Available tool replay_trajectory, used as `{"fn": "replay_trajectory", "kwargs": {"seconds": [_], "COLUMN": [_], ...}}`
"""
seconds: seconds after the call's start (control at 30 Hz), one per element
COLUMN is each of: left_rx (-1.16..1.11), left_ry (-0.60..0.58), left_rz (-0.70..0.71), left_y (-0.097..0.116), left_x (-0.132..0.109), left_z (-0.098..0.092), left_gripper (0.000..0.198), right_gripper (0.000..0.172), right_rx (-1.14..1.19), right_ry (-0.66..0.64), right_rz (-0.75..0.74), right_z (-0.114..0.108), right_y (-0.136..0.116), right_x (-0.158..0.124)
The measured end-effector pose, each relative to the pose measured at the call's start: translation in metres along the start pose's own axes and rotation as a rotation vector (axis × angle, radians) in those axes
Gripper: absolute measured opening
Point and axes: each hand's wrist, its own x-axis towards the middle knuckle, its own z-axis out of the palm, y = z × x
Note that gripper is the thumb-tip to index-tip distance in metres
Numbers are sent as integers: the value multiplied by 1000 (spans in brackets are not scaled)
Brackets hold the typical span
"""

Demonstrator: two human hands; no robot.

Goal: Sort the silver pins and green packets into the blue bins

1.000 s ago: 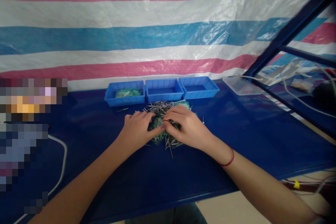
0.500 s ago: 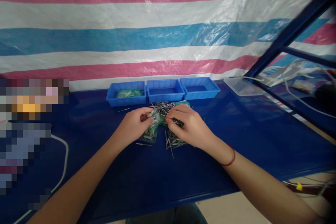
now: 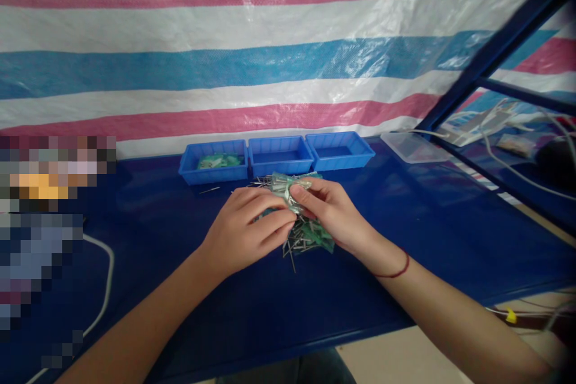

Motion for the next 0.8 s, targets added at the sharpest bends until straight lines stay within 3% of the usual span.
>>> {"fn": "replay_trajectory", "kwargs": {"seconds": [0.1,0.17,0.23,0.3,0.37,0.47,0.57,0.67,0.73,0.8], "left_rx": [-156,-394,-734,-1003,-1100,-1044,-997,-896,-706,-496], "left_ry": [-2,-124,-243,-255,-216,-163,-41,222,414,528], "left_rz": [-341,-597,-761,-870,-905,-882,-896,-943,-932,-878], "left_y": [-3,-8,-15,-20,-21,-20,-25,-40,-53,-66], "left_x": [0,0,-1,-2,-3,-3,-2,-1,0,0], "left_z": [-1,2,8,14,16,13,9,2,-4,-13], "left_gripper": [28,49,69,80,70,42,32,31,32,31], "right_gripper": [22,14,19,26,29,29,28,24,22,20], "right_rx": [-245,-456,-633,-750,-823,-874,-829,-744,-713,-698], "right_ry": [106,161,154,117,90,90,161,241,263,263], "right_rz": [-239,-465,-666,-770,-806,-815,-804,-777,-763,-761], "right_z": [-4,-6,-7,-7,-6,-4,-1,0,1,2], "right_y": [-3,-3,-3,-1,1,1,-3,-7,-10,-12], "right_x": [-3,-6,-9,-10,-9,-8,-9,-11,-13,-14]}}
